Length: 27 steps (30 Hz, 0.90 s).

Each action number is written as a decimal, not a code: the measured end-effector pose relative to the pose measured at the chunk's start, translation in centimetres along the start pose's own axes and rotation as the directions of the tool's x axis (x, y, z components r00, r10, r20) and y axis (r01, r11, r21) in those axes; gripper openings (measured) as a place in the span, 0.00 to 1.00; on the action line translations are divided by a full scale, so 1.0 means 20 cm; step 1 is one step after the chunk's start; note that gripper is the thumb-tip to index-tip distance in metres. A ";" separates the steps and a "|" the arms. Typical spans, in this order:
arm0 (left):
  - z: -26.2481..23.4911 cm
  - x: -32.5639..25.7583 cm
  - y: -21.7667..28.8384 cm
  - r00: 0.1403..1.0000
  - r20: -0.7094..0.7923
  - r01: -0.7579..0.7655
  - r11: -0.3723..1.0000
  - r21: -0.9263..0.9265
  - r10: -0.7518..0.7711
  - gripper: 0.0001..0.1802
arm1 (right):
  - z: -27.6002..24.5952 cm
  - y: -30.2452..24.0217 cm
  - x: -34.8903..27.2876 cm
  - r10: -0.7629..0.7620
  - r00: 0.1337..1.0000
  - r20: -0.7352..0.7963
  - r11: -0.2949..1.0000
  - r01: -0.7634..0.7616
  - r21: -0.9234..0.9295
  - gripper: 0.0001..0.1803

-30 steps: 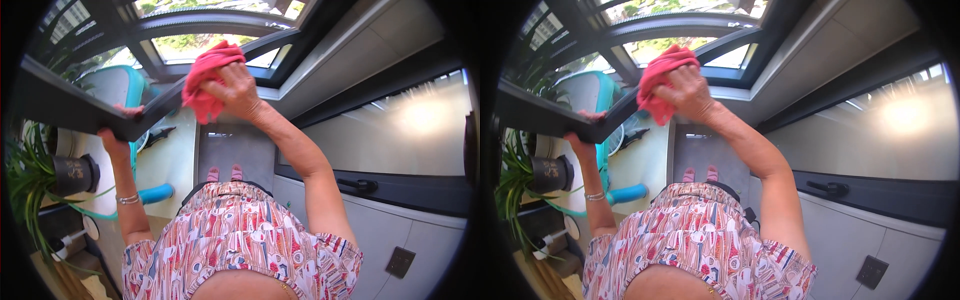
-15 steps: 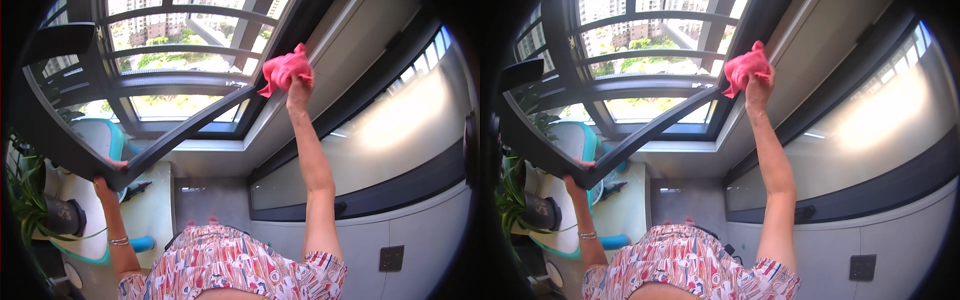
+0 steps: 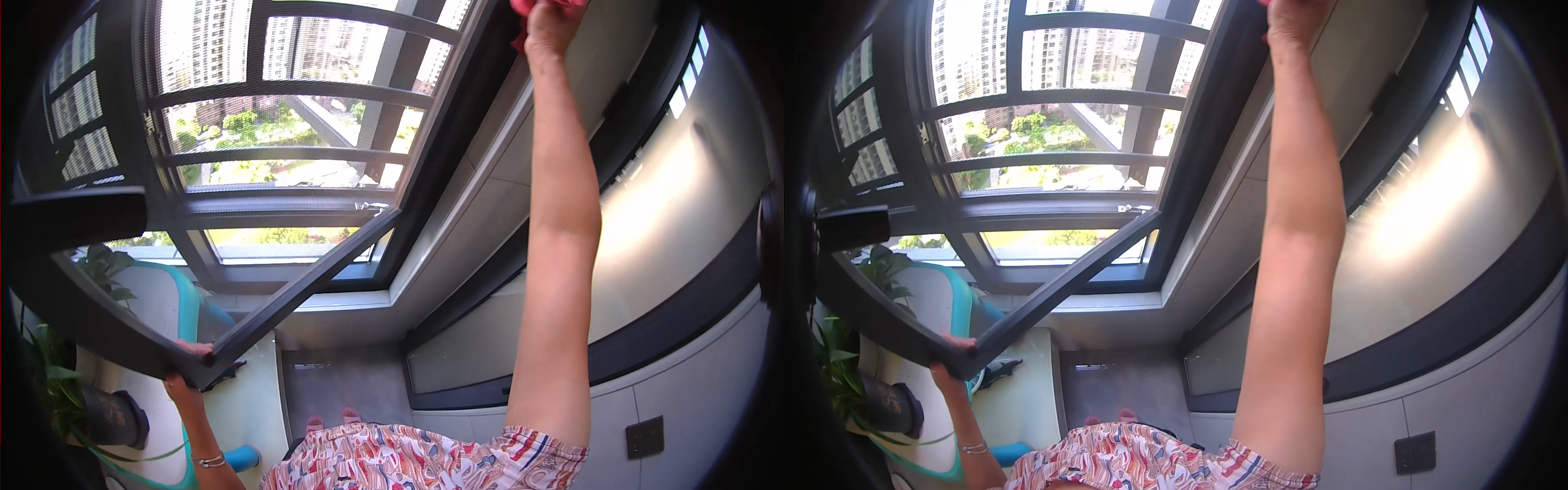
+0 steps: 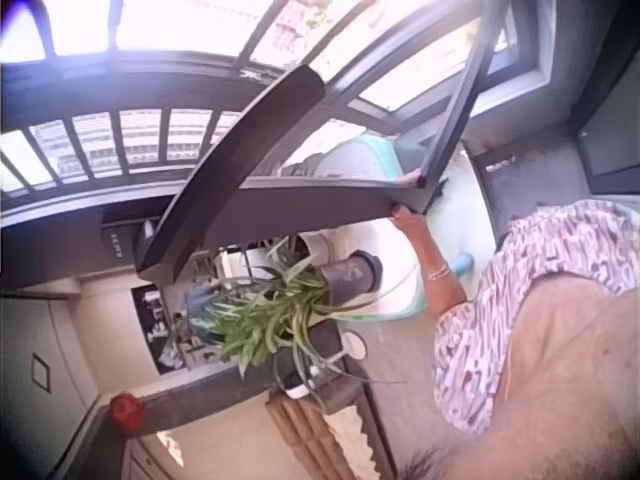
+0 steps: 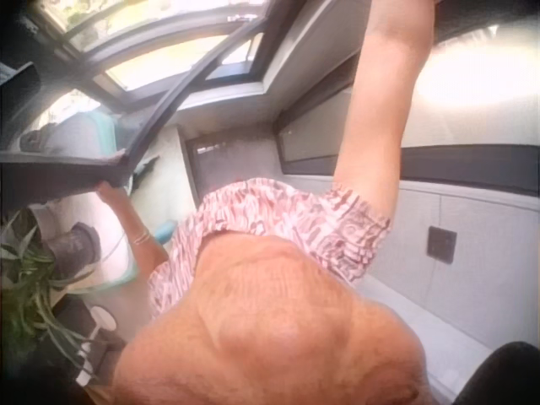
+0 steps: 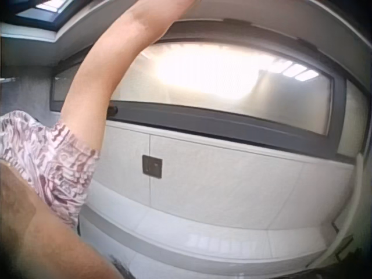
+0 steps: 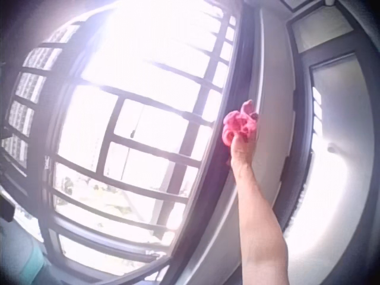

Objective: The person cleans window frames and sliding screen frames by wiping down their surfaces and edges with a cloth.

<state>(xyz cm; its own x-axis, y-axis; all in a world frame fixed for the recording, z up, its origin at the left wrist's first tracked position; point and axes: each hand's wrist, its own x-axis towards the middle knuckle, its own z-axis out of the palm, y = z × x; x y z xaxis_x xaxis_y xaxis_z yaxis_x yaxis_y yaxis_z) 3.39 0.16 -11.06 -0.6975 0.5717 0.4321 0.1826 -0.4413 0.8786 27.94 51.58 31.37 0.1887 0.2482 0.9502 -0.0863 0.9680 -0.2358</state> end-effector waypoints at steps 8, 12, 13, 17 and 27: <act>0.02 0.00 0.02 0.997 -0.027 -0.077 0.997 -0.023 0.076 0.44 | -0.05 0.13 -0.70 -0.325 0.943 0.073 0.848 0.325 -0.419 0.23; 0.02 0.01 0.01 0.998 0.028 -0.061 0.998 -0.018 0.062 0.44 | -0.22 0.20 -1.16 -0.157 0.965 0.208 0.848 0.240 -0.473 0.19; 0.03 0.01 0.01 0.999 0.004 -0.051 0.999 -0.003 0.051 0.44 | -0.27 0.19 -1.22 -0.163 0.952 0.260 0.842 0.272 -0.466 0.19; 0.03 0.00 0.01 0.999 -0.005 -0.044 0.999 -0.010 0.044 0.43 | -0.34 0.16 -1.18 0.056 0.952 0.302 0.946 0.046 -0.322 0.20; 0.01 -0.02 0.03 0.998 -0.070 0.014 0.999 0.035 -0.012 0.45 | 0.00 -0.11 -0.13 0.111 0.993 -0.041 0.947 -0.093 0.309 0.18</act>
<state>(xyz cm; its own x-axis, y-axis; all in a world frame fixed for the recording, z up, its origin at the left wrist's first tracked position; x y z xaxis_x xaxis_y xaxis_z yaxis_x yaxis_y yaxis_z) 4.01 -0.16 -10.67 -0.7461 0.5273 0.4067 0.1971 -0.4085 0.8912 27.64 48.90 29.49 0.2181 0.3556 0.9088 -0.4013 0.8815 -0.2486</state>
